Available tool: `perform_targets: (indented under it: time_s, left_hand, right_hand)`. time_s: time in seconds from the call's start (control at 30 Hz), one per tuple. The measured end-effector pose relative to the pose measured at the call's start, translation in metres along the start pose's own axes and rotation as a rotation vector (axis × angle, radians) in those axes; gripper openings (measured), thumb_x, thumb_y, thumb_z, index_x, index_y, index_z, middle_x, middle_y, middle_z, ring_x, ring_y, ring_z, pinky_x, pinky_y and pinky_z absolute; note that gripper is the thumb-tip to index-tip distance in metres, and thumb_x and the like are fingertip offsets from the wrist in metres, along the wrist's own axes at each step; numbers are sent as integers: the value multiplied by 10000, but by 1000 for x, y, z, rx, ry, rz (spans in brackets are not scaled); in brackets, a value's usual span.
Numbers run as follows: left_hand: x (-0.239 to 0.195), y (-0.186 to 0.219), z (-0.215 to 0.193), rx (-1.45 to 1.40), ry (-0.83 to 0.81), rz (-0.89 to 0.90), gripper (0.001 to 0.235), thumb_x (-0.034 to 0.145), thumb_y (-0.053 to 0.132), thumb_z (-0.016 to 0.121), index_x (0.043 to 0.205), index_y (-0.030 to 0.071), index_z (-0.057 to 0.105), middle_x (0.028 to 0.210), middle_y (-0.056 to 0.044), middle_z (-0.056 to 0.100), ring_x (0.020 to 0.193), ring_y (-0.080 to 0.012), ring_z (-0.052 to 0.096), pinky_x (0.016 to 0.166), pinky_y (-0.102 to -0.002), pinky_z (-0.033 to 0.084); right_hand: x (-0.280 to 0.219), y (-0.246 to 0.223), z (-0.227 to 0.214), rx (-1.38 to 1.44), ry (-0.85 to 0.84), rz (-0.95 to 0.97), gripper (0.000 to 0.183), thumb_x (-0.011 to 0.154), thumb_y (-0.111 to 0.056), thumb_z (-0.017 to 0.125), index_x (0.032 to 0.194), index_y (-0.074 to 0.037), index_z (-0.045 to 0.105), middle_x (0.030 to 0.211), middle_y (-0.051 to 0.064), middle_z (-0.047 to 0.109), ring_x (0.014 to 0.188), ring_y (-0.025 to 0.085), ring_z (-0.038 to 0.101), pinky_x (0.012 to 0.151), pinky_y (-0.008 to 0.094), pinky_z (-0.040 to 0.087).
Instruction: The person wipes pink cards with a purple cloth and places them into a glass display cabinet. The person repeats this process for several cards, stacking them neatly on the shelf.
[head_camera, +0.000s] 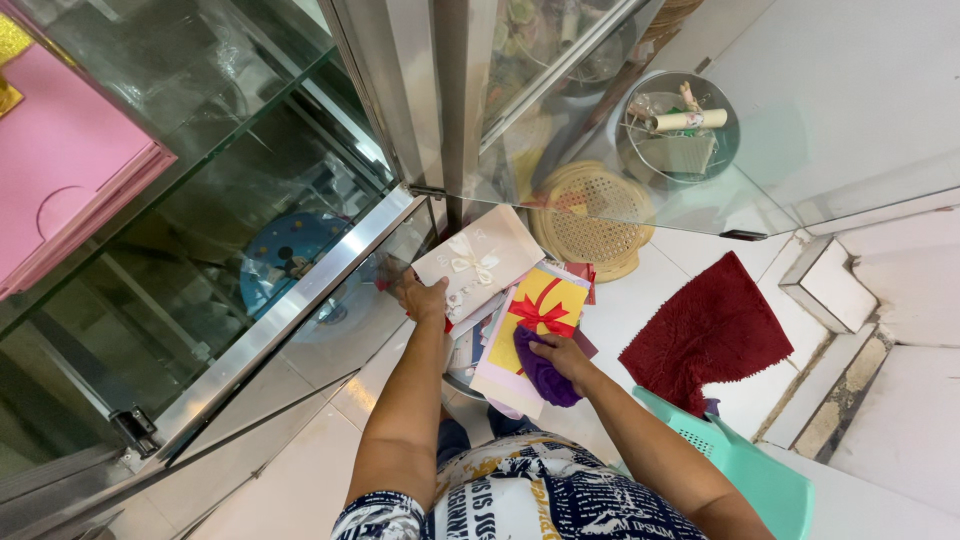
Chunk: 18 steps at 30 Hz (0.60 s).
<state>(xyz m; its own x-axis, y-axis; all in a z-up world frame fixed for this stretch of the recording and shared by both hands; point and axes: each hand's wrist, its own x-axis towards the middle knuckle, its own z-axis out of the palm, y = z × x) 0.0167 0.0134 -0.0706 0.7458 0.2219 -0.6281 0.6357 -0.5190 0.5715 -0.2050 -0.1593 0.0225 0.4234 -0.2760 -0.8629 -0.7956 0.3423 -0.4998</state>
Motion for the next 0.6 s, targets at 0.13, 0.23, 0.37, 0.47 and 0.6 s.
perform_targets:
  time_s: [0.13, 0.23, 0.37, 0.47, 0.6]
  left_hand:
    - [-4, -1, 3, 47, 26, 71, 709, 821, 294, 849, 1423, 226, 481, 1430, -94, 412, 1353, -332, 383, 1098, -586, 357]
    - [-24, 5, -6, 90, 73, 118, 691, 828, 267, 844, 1404, 184, 473, 1394, -80, 440, 1322, -318, 410, 1072, -546, 396]
    - [-86, 29, -37, -68, 53, 265, 541, 932, 170, 722, 1395, 72, 460, 1389, -189, 531, 1337, -395, 463, 1110, -555, 391]
    - [-111, 34, -50, -191, -19, 280, 469, 964, 137, 659, 1391, 105, 466, 1333, -221, 614, 1281, -414, 553, 1078, -529, 436]
    - [-175, 61, -86, -421, -113, 128, 473, 940, 74, 673, 1373, 152, 498, 1095, -131, 669, 1005, -245, 635, 861, -419, 549]
  right_hand:
    - [3, 0, -2, -27, -10, 20, 468, 903, -274, 778, 1318, -94, 661, 903, 192, 633, 707, 269, 717, 581, 367, 648]
    - [1, 1, -2, -21, -7, 11, 473, 897, -270, 778, 1314, -79, 662, 906, 186, 632, 713, 265, 715, 583, 357, 644]
    - [1, 1, 0, -17, -15, 4, 480, 902, -284, 774, 1321, -80, 657, 916, 189, 635, 716, 266, 713, 584, 360, 641]
    - [-5, -1, 1, -11, -20, -3, 476, 898, -285, 779, 1314, -83, 666, 953, 193, 636, 743, 264, 714, 604, 361, 638]
    - [-25, -17, 2, 7, -48, -46, 450, 894, -269, 784, 1292, -82, 688, 1011, 204, 638, 799, 268, 711, 650, 368, 637]
